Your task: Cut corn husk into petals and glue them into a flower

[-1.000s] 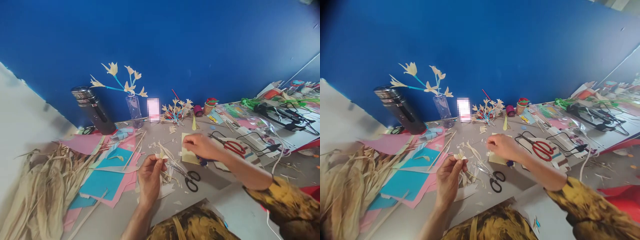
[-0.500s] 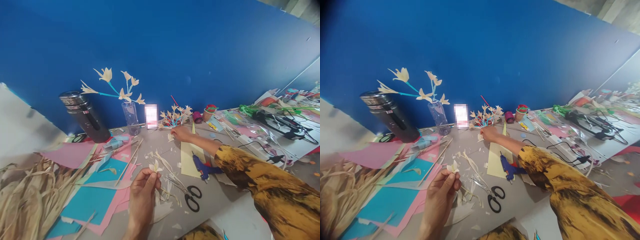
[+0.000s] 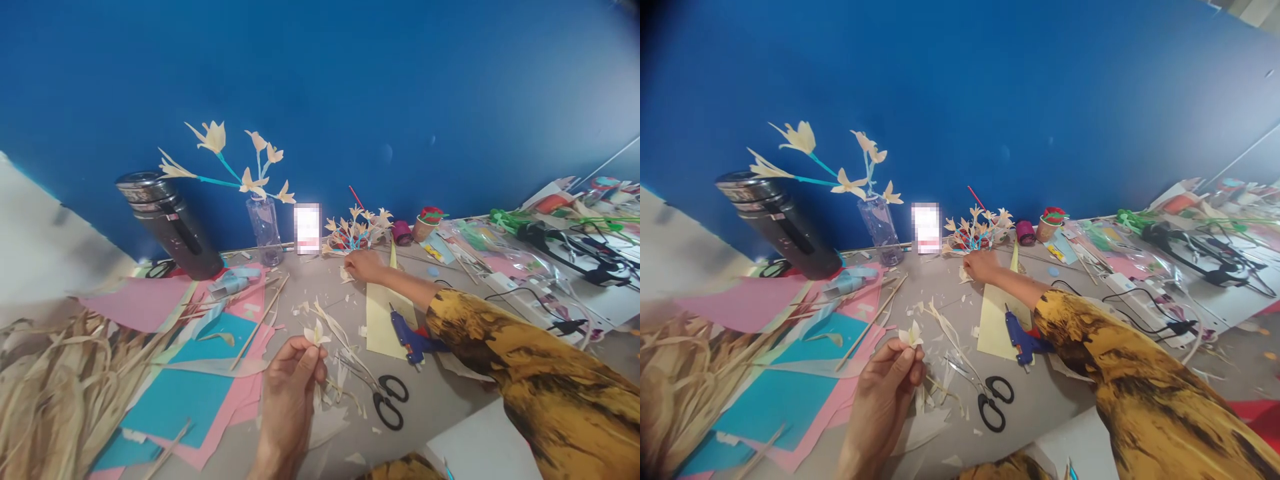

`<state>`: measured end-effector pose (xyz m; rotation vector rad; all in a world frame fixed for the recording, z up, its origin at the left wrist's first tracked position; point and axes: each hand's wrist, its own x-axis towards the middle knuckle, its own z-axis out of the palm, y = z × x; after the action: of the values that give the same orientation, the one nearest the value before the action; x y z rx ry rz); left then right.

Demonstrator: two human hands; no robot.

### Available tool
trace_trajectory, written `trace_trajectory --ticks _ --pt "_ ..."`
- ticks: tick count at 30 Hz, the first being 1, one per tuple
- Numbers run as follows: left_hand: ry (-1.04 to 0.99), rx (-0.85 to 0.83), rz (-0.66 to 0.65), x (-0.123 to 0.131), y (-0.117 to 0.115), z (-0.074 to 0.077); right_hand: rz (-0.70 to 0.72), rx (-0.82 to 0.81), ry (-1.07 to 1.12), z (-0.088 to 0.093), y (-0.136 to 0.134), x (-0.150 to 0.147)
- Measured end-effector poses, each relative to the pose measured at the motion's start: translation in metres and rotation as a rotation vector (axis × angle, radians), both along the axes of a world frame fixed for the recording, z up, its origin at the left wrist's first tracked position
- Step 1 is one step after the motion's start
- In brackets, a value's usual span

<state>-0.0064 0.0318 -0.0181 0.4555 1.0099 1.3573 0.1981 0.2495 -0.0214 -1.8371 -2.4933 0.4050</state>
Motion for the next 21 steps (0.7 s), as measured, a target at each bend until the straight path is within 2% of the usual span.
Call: trace_trajectory --ticks 3,7,12,13,15,17,19,21 --pt "-0.001 0.01 0.0 -0.001 0.0 -0.002 -0.047 -0.03 0.115 0.005 -0.003 0.001" --pt "-0.037 0.029 -0.007 -0.002 0.0 -0.006 -0.064 -0.115 0.341 0.025 -0.021 0.002" --pt "-0.069 0.128 -0.012 -0.001 -0.001 0.001 -0.026 -0.376 0.632 0.049 -0.08 -0.004" --pt "-0.067 0.147 -0.017 0.0 -0.001 0.004 -0.017 -0.465 0.71 0.05 -0.095 -0.007" --pt "-0.062 0.162 -0.05 0.003 -0.003 0.008 -0.065 -0.877 1.133 0.047 -0.126 -0.014" --pt "-0.057 0.172 -0.108 0.005 -0.006 0.009 -0.148 -1.113 1.374 0.041 -0.153 -0.023" --pt "-0.039 0.191 -0.154 0.007 -0.01 0.007 -0.215 -1.217 1.498 0.034 -0.172 -0.031" --pt "-0.006 0.218 -0.169 0.008 -0.015 0.003 -0.264 -1.24 1.554 0.029 -0.185 -0.037"
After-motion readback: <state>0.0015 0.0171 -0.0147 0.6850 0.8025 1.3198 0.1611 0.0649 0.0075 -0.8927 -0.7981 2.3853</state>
